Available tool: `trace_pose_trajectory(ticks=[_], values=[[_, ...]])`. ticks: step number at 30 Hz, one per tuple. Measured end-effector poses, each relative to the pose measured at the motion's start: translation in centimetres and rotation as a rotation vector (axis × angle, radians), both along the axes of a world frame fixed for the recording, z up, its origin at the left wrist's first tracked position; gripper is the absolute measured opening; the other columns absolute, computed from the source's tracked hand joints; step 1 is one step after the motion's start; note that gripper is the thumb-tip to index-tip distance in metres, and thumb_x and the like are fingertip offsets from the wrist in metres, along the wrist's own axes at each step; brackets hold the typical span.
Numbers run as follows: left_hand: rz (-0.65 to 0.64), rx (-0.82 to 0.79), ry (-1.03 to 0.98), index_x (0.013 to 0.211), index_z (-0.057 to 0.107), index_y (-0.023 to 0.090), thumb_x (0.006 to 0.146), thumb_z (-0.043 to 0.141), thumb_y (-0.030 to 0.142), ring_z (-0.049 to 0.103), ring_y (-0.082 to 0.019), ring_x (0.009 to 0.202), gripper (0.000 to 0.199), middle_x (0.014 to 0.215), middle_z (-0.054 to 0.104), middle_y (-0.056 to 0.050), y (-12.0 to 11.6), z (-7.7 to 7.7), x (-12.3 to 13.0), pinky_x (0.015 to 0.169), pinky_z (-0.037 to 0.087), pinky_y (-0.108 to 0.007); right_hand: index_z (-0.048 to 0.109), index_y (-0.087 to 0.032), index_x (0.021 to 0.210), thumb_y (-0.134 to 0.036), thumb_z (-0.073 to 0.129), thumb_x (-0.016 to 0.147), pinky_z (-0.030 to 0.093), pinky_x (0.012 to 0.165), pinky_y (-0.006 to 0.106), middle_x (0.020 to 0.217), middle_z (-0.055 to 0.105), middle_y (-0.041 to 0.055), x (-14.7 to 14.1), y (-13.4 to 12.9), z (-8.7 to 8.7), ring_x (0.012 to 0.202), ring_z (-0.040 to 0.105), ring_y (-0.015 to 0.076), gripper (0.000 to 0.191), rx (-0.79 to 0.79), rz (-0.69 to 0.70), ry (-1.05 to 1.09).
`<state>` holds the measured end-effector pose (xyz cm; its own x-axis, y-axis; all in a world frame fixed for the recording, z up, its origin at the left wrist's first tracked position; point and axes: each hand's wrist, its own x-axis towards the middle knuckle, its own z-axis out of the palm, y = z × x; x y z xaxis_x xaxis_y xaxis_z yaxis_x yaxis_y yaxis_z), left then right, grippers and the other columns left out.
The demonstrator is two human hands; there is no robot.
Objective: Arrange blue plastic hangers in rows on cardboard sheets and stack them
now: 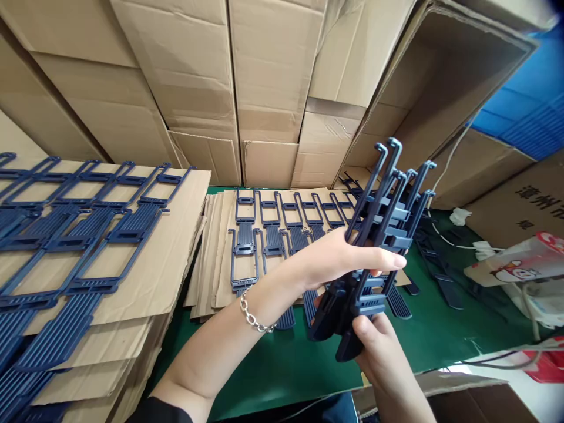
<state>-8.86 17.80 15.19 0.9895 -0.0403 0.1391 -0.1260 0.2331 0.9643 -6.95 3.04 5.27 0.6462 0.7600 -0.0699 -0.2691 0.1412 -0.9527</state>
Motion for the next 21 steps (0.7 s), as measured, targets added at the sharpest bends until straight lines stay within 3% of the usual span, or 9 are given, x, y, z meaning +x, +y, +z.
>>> trace_pose_trajectory(ticks=[3,6,11,13,16,19,21], values=[[0.079,0.145,0.008,0.065,0.051,0.016,0.070,0.063,0.033,0.047,-0.008,0.057,0.021,0.062,0.050,0.003,-0.3,1.0,-1.5,0.055,0.039,-0.021,0.061,-0.020,0.097,-0.053,0.069,0.064,0.048,0.081,0.040,0.092,0.065,0.0089,-0.5,-0.4,0.8,0.091,0.060,0.0263,0.048,0.031,0.026,-0.019],[0.115,0.192,0.013,0.070,0.055,0.017,0.070,0.066,0.031,0.050,-0.007,0.063,0.017,0.068,0.055,0.004,-1.1,1.5,-2.6,0.059,0.041,-0.019,0.062,-0.019,0.091,-0.053,0.072,0.061,0.051,0.070,0.036,0.088,0.065,0.0095,-0.4,-1.6,1.5,0.081,0.062,0.0255,0.047,0.029,0.097,-0.008],[0.083,0.180,0.041,0.084,0.058,0.018,0.073,0.061,0.043,0.057,-0.011,0.074,0.027,0.082,0.061,-0.001,-2.8,1.1,-1.7,0.067,0.047,-0.023,0.064,-0.019,0.082,-0.049,0.076,0.055,0.052,0.068,0.033,0.076,0.066,0.0076,1.9,-4.7,1.4,0.072,0.063,0.0227,0.042,-0.072,-0.049,0.013],[0.116,0.283,0.050,0.104,0.056,0.020,0.076,0.057,0.046,0.058,-0.016,0.092,0.038,0.104,0.061,-0.005,-2.9,1.0,-1.3,0.080,0.048,-0.029,0.064,-0.017,0.076,-0.047,0.077,0.053,0.053,0.063,0.032,0.073,0.066,0.0086,4.6,-6.1,1.4,0.069,0.062,0.0230,0.041,-0.129,-0.142,-0.016],[0.426,0.701,0.055,0.127,0.042,0.025,0.079,0.050,0.050,0.045,-0.021,0.118,0.055,0.132,0.045,-0.005,-1.5,1.1,-1.2,0.099,0.038,-0.037,0.063,-0.017,0.079,-0.044,0.078,0.049,0.053,0.057,0.029,0.074,0.066,0.0084,10.7,-8.2,1.9,0.070,0.063,0.0237,0.043,-0.267,-0.377,0.009],[0.766,1.130,0.135,0.123,0.049,0.019,0.084,0.040,0.045,0.044,-0.022,0.119,0.048,0.130,0.048,-0.007,2.2,1.3,-1.4,0.103,0.033,-0.038,0.062,-0.017,0.079,-0.034,0.075,0.055,0.053,0.063,0.025,0.077,0.066,0.0078,17.7,-9.7,2.2,0.076,0.063,0.0222,0.032,-0.463,-0.474,0.024],[0.842,1.274,0.297,0.119,0.053,0.018,0.085,0.035,0.041,0.054,-0.023,0.107,0.044,0.116,0.058,-0.007,5.4,1.1,-1.6,0.094,0.040,-0.036,0.061,-0.017,0.077,-0.030,0.074,0.059,0.052,0.060,0.022,0.074,0.065,0.0082,21.5,-10.4,1.5,0.071,0.063,0.0203,0.026,-0.598,-0.461,0.047]])
